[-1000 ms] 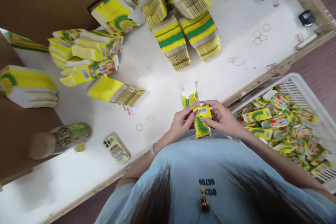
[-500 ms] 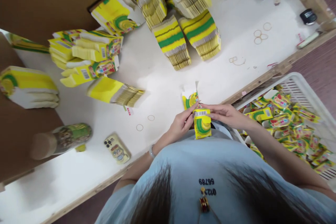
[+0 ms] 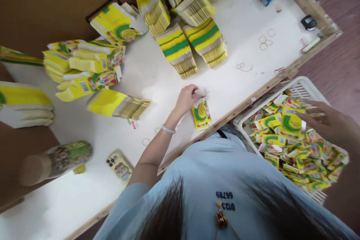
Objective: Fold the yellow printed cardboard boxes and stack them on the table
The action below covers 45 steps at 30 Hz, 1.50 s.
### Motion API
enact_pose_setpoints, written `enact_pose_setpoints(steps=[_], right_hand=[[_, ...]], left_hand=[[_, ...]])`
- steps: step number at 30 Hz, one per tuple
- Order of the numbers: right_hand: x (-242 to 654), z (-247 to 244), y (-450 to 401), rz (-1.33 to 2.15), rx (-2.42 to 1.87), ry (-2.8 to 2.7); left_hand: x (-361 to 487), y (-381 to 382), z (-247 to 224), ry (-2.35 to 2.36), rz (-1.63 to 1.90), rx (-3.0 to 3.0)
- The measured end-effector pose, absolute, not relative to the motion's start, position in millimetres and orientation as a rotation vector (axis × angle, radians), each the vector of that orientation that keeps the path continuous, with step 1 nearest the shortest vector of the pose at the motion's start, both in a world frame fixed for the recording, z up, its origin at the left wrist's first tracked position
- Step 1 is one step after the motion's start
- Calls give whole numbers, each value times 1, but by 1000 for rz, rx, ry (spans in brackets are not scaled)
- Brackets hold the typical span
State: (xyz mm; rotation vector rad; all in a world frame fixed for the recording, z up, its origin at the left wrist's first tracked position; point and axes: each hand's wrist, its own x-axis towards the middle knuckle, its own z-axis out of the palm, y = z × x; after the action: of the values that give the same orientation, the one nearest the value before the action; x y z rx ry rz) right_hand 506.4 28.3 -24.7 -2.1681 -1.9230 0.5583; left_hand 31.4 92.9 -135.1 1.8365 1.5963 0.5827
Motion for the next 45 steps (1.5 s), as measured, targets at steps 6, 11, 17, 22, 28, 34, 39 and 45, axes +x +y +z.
enact_pose_setpoints(steps=[6,11,17,22,28,34,39,45], right_hand=[[425,-40,38,461,-1914,-1956],[269,-75,51,656,-1296,-1930],[203,-94,41,870,-1213,-1851],[215,-85,39,821,-1186,-1909],[220,-81,38,807,-1266,-1865],[221,-73,33,822,-1290,-1667],[215,-69,29,1005,-1263,-1580],[215,-67,28,1071,-1326,-1410]], left_hand=[[17,88,-123,1411,669,2081],[18,62,-88,1452,917,1974],[38,38,-54,1492,1152,1620],[50,32,-41,1490,1209,1418],[54,32,-42,1403,1184,1458],[67,6,-67,1097,1122,1599],[85,-10,-82,1023,1044,1559],[79,-12,-77,1244,1063,1321]])
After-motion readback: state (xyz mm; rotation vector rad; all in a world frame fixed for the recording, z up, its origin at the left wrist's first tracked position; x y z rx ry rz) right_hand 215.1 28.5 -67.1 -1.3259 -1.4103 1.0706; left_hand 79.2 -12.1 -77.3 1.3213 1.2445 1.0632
